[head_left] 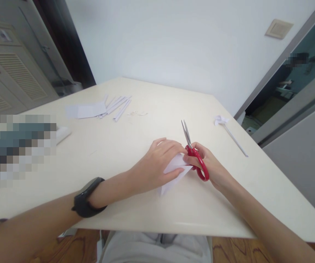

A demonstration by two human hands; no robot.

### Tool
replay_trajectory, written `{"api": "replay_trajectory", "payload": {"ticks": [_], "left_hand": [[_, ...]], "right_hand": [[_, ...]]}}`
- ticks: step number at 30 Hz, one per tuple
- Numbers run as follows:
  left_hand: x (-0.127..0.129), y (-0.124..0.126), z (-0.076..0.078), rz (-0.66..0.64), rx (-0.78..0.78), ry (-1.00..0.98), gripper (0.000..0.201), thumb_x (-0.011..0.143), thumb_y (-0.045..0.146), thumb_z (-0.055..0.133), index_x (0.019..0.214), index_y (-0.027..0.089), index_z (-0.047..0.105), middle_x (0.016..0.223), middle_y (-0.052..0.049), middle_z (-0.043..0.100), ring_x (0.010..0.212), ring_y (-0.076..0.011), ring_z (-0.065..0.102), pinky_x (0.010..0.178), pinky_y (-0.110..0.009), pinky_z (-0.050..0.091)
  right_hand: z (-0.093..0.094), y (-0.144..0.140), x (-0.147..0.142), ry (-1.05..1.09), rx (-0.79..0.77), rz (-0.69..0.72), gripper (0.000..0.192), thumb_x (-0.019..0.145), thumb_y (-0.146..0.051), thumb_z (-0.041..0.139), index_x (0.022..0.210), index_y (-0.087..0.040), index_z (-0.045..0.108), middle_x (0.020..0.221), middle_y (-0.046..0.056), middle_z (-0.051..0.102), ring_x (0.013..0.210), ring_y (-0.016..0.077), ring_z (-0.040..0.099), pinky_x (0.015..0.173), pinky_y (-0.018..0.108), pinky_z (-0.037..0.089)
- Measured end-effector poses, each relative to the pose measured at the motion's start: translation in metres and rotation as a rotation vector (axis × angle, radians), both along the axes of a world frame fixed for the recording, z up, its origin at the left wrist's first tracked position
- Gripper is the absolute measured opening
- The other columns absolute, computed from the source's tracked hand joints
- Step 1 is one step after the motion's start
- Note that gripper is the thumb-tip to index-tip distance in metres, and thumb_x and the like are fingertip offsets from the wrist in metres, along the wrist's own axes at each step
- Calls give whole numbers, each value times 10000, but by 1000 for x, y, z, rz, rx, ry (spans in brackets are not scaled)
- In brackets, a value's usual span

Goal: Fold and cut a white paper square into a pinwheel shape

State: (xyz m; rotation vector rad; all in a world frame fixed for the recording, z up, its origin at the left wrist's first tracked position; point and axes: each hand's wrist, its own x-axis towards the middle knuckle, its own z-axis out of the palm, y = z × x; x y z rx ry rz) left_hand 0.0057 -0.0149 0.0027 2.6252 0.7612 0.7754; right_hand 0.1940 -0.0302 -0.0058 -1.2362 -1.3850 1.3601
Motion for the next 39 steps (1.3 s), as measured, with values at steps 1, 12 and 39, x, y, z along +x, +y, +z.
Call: {"api": "replay_trajectory", "payload": {"ticks": [1, 12, 39], "left_hand": [[0, 1, -1, 0, -1, 16, 301, 835, 225, 513, 1133, 192, 488, 1172, -72, 577, 1161, -205, 461, 1079, -429, 198], [1, 8, -11, -9, 25, 0, 214, 836, 219, 516, 1050, 219, 531, 1060, -44, 613, 1042, -212, 518, 989, -394, 293], [0, 11, -15, 124, 72, 28, 173, 861, 247, 510, 1008, 183, 575, 1017, -50, 571, 940, -196, 531, 837, -346, 413]], "right_hand": [[0, 0, 0, 5, -1, 2, 195, 705, -205, 653, 811, -207, 489, 705, -54, 528, 584, 90, 451, 539, 216, 358], [-2, 1, 0, 48, -7, 10, 235, 716, -294, 687, 787, -204, 482, 685, -51, 533, 598, 102, 492, 550, 222, 369], [-6, 5, 6, 53, 6, -10, 164, 756, -227, 635, 839, -200, 497, 764, -28, 589, 593, 87, 482, 544, 219, 372]]}}
